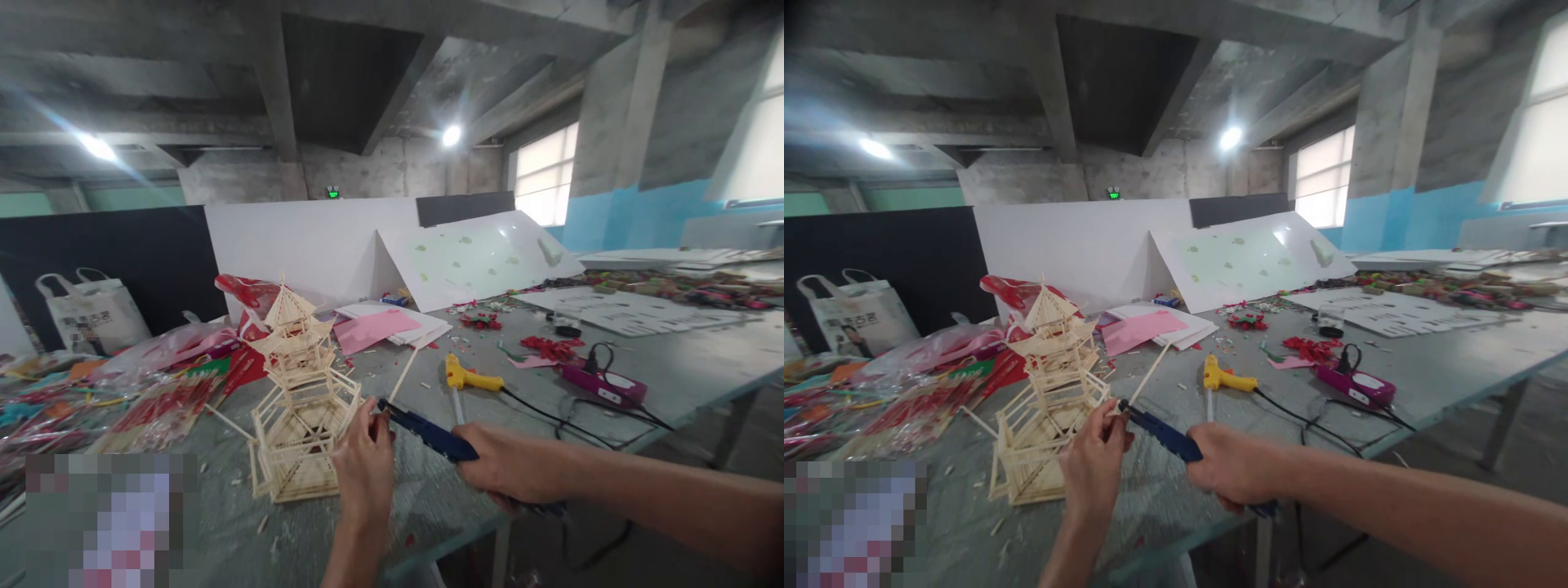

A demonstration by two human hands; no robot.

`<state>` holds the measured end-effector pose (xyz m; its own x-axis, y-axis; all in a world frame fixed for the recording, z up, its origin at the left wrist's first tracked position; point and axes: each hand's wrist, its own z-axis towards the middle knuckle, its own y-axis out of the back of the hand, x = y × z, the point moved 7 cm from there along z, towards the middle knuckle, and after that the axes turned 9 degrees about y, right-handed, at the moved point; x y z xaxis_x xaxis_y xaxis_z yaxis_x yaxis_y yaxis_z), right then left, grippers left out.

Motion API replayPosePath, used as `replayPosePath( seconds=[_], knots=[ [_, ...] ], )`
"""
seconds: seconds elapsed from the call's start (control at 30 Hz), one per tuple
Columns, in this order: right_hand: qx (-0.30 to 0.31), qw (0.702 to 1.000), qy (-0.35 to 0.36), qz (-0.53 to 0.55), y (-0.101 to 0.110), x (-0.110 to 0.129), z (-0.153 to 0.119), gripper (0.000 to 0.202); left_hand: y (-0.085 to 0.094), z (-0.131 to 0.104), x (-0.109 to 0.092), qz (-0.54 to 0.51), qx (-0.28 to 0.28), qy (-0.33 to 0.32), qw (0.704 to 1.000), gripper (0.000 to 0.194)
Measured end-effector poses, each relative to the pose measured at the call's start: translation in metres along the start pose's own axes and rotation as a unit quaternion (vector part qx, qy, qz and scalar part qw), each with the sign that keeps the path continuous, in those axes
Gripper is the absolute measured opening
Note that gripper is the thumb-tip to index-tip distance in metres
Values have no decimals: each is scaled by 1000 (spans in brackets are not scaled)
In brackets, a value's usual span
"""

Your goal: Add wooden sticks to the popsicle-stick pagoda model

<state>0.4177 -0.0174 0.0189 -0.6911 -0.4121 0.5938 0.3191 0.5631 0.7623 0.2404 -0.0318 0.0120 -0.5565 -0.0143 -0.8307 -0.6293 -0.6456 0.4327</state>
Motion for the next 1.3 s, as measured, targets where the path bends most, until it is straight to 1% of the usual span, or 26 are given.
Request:
replayPosePath(
  seconds=[0.2, 0.33, 0.4, 0.47, 0.53, 0.6, 0.7, 0.87, 0.97, 1.03, 1.13, 1.2, 1.3],
  knots=[
    [-35, 997, 64, 0, 18, 21, 8, 14, 14, 17, -27, 32, -27, -47, 998, 26],
    [-52, 996, 75, 15, 27, 25, 13, 21, 18, 25, -39, 83, -57, -84, 991, 28],
    [-44, 996, 75, 35, 28, 26, 16, 23, 20, 27, -45, 119, -80, -113, 983, 28],
    [-33, 995, 78, 60, 29, 27, 19, 23, 22, 29, -53, 159, -90, -144, 973, 28],
    [-19, 993, 81, 88, 30, 30, 21, 23, 23, 31, -60, 187, -84, -161, 965, 28],
    [-10, 990, 80, 116, 32, 33, 22, 21, 24, 33, -65, 198, -71, -160, 964, 28],
    [-12, 988, 76, 134, 34, 36, 22, 19, 26, 38, -67, 192, -56, -151, 968, 29],
    [-33, 993, 72, 93, 36, 39, 23, 20, 26, 43, -62, 173, -52, -156, 971, 31],
    [-47, 993, 68, 86, 36, 39, 27, 22, 25, 46, -63, 202, -53, -156, 965, 33],
    [-57, 991, 63, 101, 39, 40, 32, 24, 26, 50, -69, 237, -62, -156, 957, 34],
    [-84, 983, 67, 149, 52, 42, 44, 22, 22, 64, -82, 304, -58, -170, 936, 36],
    [-98, 978, 67, 171, 64, 41, 57, 24, 14, 82, -88, 340, -27, -181, 923, 37],
    [-89, 981, 28, 167, 75, 25, 85, 30, -2, 118, -92, 371, 35, -191, 908, 36]
  ],
)
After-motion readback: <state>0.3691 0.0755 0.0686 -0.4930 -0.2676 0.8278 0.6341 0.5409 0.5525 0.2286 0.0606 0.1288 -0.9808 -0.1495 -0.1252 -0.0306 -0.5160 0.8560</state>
